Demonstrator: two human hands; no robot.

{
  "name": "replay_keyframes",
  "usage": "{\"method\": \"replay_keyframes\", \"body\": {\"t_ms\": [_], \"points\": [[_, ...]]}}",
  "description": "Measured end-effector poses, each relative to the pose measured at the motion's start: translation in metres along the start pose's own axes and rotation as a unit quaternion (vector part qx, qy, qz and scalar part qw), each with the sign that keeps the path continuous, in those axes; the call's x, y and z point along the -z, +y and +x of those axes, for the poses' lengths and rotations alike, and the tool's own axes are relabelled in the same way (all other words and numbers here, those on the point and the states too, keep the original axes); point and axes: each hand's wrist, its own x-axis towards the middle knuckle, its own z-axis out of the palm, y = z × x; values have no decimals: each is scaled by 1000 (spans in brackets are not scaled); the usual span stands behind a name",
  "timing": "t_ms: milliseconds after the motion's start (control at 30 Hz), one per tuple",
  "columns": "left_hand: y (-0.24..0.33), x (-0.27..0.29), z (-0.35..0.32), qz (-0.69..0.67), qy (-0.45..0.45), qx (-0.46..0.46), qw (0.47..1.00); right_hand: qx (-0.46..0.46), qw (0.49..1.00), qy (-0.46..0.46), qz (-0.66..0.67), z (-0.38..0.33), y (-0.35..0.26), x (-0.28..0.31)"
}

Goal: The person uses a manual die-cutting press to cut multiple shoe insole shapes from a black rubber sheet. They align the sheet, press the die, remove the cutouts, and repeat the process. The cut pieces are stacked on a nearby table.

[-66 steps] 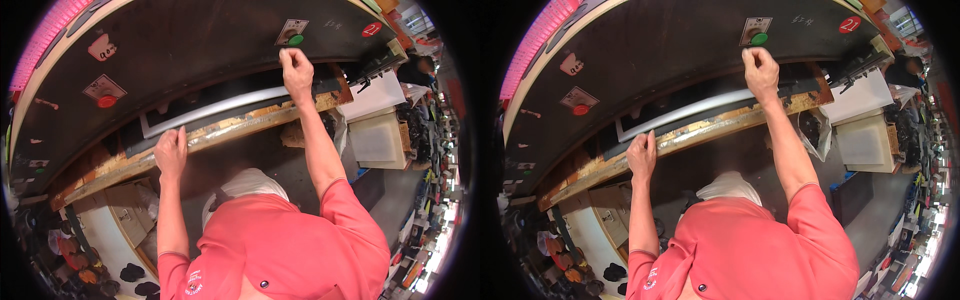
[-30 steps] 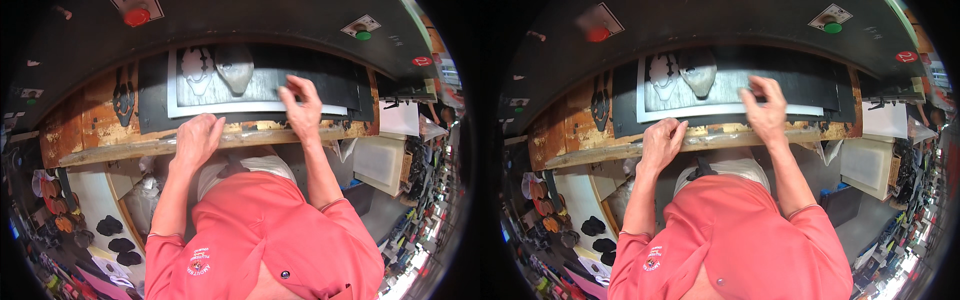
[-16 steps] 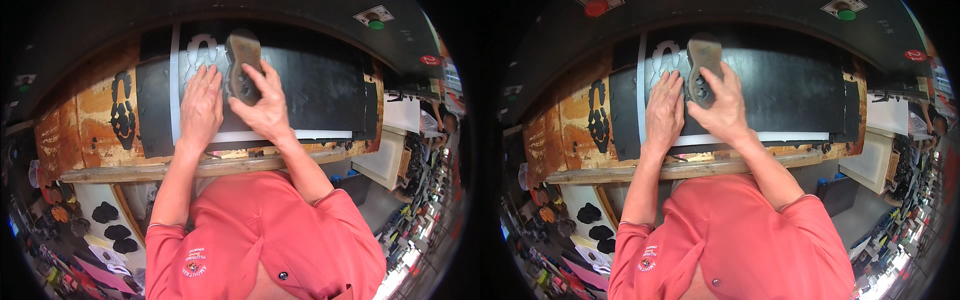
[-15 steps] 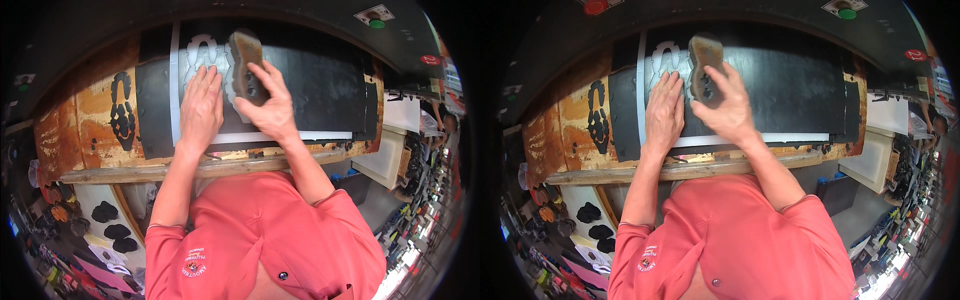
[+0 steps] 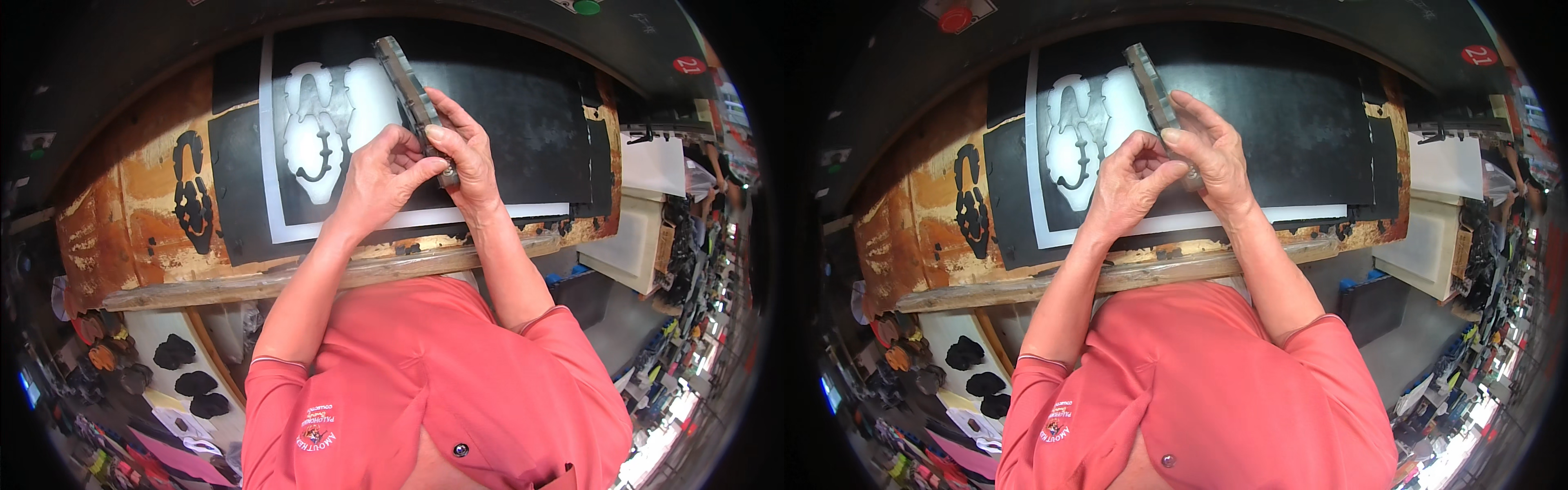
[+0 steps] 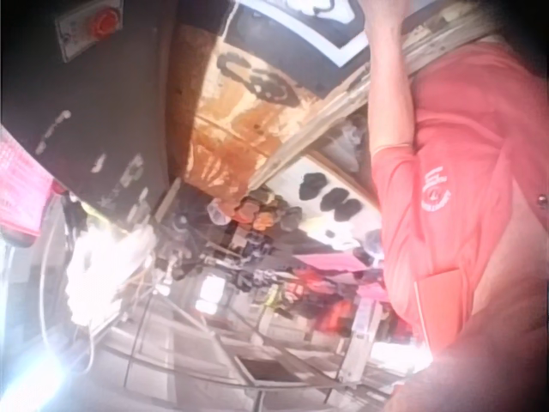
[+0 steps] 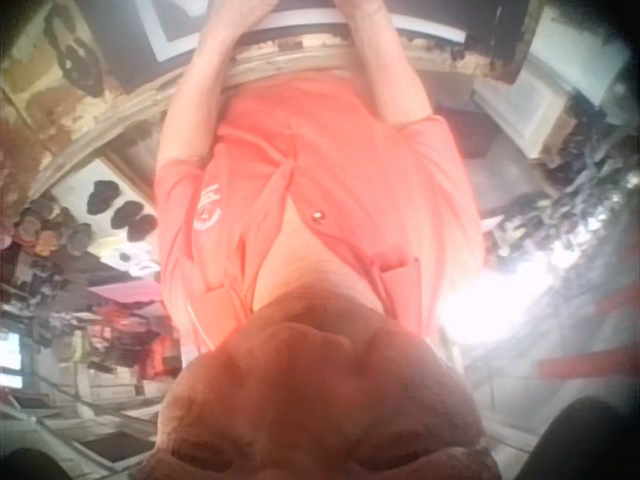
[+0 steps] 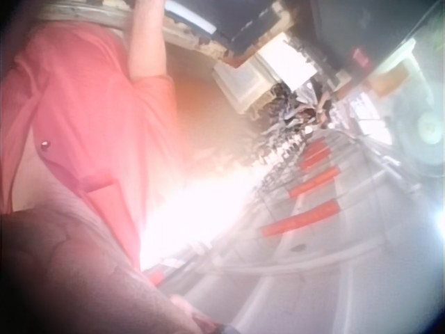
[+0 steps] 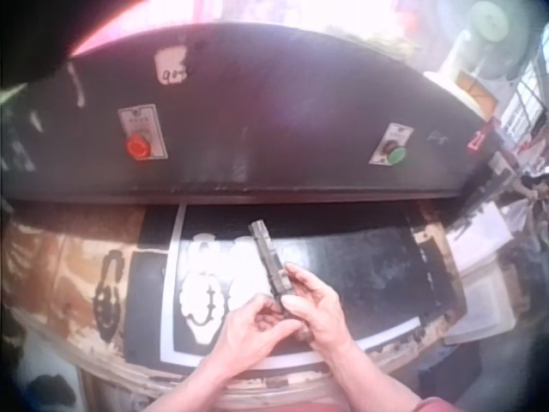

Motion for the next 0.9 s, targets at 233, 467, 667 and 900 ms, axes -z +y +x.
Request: {"method": "replay_keyframes", "body": {"t_ms": [233, 467, 667, 900], "points": [[-12, 15, -7, -81, -10, 32, 996, -15, 997, 5, 70, 2, -1, 7], [-12, 51, -33, -35, 156, 36, 986, 23, 998, 9, 53, 5, 8, 9], [-7, 133, -79, -5, 320, 19, 947, 38, 999, 10, 35, 4, 7, 8], [-25, 205, -111, 50, 425, 116, 896, 39, 999, 15, 3, 4, 5, 6]]}}
